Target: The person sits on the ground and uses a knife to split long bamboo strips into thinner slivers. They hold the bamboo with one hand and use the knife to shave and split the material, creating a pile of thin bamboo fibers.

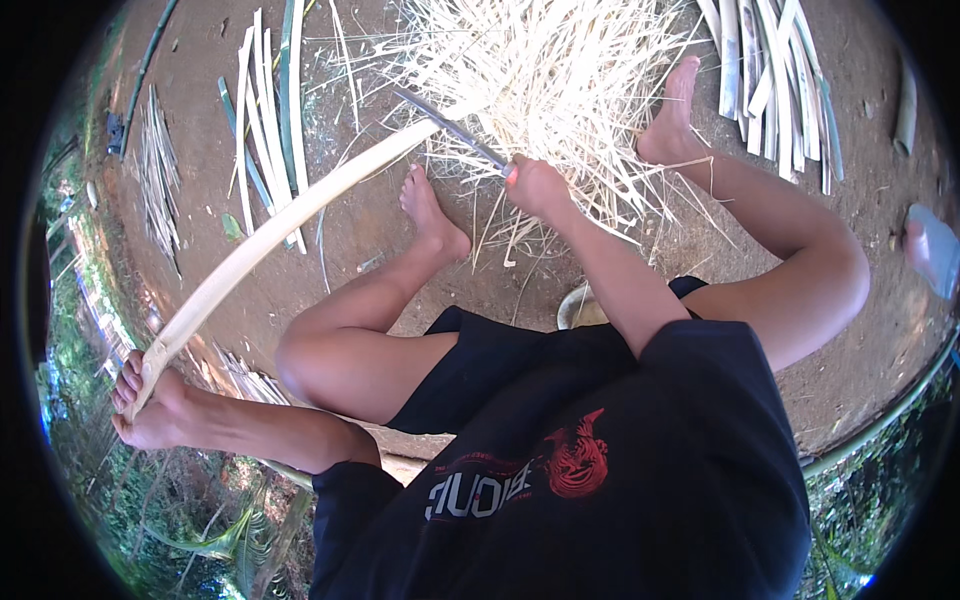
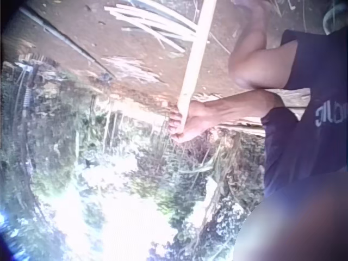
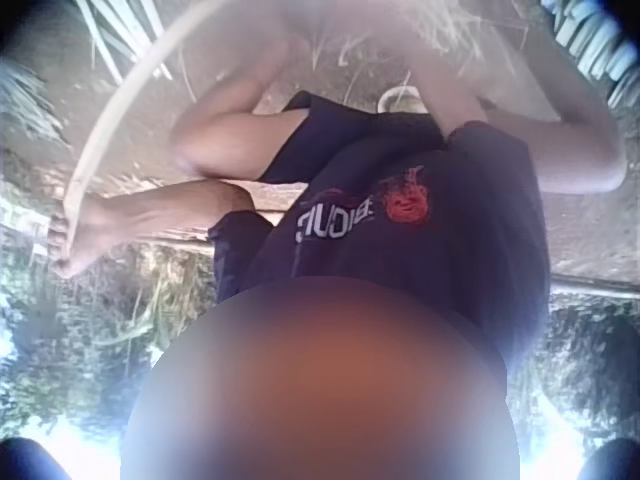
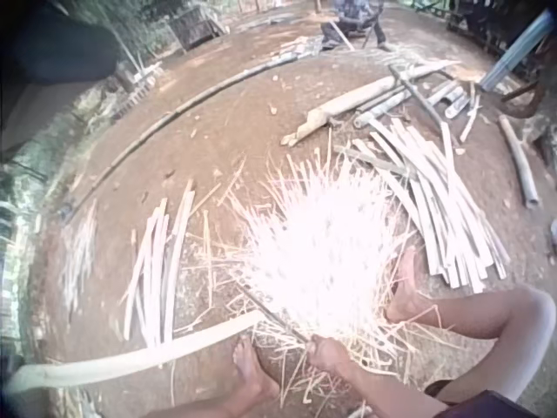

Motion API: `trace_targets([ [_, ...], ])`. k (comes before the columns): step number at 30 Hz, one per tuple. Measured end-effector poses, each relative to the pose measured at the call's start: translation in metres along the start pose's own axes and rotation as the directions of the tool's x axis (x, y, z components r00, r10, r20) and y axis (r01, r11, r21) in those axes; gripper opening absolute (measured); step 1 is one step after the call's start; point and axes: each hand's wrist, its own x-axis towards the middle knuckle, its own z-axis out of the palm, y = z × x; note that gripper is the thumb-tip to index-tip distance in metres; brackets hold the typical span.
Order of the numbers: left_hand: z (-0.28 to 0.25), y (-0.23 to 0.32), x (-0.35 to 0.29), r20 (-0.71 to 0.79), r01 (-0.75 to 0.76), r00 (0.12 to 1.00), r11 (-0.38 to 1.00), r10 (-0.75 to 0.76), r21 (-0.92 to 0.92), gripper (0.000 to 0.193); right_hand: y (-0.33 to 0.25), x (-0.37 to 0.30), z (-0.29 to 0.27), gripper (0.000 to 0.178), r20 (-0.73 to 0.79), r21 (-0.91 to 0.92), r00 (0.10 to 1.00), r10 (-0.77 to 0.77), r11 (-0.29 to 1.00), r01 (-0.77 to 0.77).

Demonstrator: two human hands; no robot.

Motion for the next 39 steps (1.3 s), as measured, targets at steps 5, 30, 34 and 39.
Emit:
trace_targets([
  [5,-0.025,0.005,0.022,-0.043,-0.019,0.999,0.997,0.022,0.072,0.03,-0.03,-0.019,-0.002,0.028,0.053,0.068,0.998,0.028,0.997,-0.031],
  [30,-0.001,-0.014,0.079,-0.369,0.088,0.929,0.947,0.035,0.31,0.035,0.123,0.008,0.003,0.017,0.277,0.449,0.932,0.233,0.826,-0.34],
  [34,0.015,-0.02,0.048,-0.256,0.002,0.964,0.954,0.079,0.301,0.039,0.071,-0.017,-0.003,0.021,0.181,0.388,0.953,0.244,0.873,-0.297],
  [39,0.012,-0.013,0.035,0.048,0.04,0.998,0.999,-0.039,-0.007,0.031,-0.027,-0.055,-0.025,0.029,0.146,0.217,0.987,0.07,0.971,-0.101],
])
